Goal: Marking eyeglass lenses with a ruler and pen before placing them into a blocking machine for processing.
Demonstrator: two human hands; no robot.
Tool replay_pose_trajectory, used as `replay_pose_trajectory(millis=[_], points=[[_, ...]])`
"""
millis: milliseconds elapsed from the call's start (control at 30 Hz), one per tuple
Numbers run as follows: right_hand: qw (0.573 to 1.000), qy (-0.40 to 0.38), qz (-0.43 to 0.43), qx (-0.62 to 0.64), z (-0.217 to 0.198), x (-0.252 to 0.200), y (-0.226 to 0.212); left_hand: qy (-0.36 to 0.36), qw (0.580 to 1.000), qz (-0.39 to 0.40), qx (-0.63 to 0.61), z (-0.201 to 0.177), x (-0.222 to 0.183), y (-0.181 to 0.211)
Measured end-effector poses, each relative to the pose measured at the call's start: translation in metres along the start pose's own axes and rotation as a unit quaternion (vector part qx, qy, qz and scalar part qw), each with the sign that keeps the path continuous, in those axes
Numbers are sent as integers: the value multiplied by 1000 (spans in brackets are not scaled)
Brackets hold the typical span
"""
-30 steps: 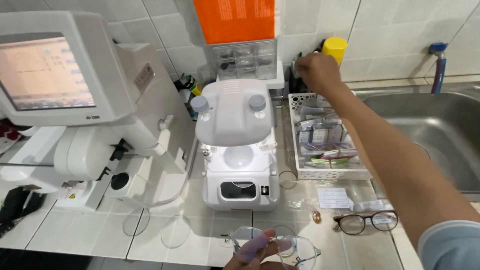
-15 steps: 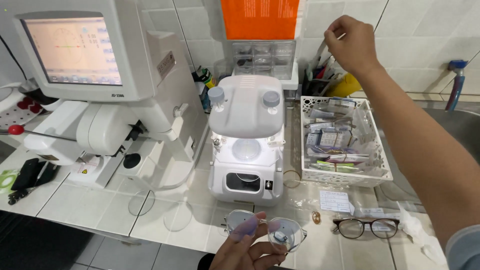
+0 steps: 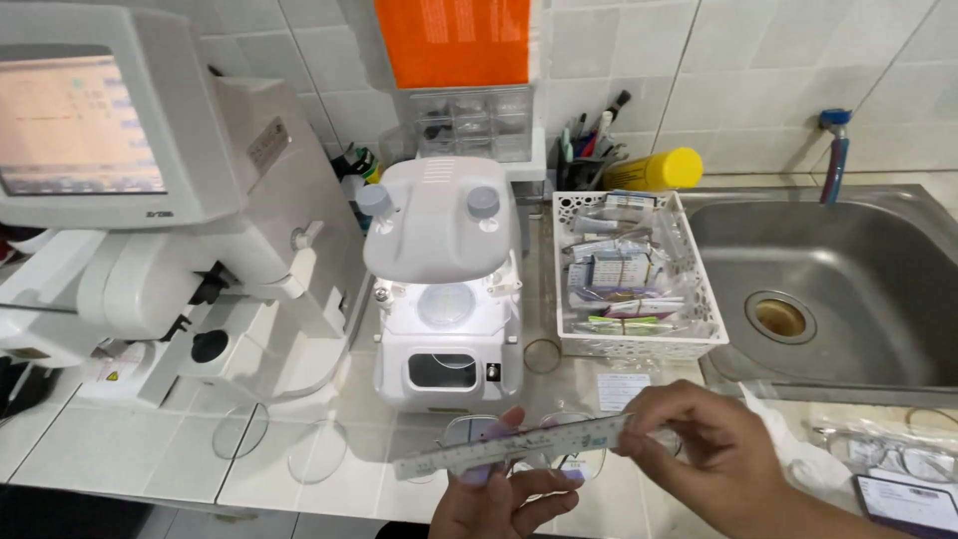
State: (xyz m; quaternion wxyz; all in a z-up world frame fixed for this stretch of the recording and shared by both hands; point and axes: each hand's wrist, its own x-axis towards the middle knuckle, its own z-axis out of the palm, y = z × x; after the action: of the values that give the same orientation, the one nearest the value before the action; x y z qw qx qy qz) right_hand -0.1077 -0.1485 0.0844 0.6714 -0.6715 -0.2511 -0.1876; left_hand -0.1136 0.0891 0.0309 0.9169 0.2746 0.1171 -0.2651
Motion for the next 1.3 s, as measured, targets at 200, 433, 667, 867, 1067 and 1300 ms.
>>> replay_pose_trajectory(millis=[200, 433, 667, 867, 1067, 1300], points=[[982, -107, 112, 111, -39, 19, 40, 73, 990, 104, 62, -17, 9, -11], [974, -159, 141, 79, -24, 30, 40, 135, 990, 43, -5, 6, 29, -3], [976, -37, 183, 112, -46, 53, 68, 166, 980, 104, 38, 39, 44, 5], [928, -197, 124, -290, -40, 40, 72, 111, 978, 169, 59, 16, 39, 3], [795, -376, -143, -454, -4, 21, 127, 94, 956, 263, 91, 10, -3, 23], [749, -449, -112, -475, 10, 25, 192, 63, 924, 358, 122, 5, -30, 32]])
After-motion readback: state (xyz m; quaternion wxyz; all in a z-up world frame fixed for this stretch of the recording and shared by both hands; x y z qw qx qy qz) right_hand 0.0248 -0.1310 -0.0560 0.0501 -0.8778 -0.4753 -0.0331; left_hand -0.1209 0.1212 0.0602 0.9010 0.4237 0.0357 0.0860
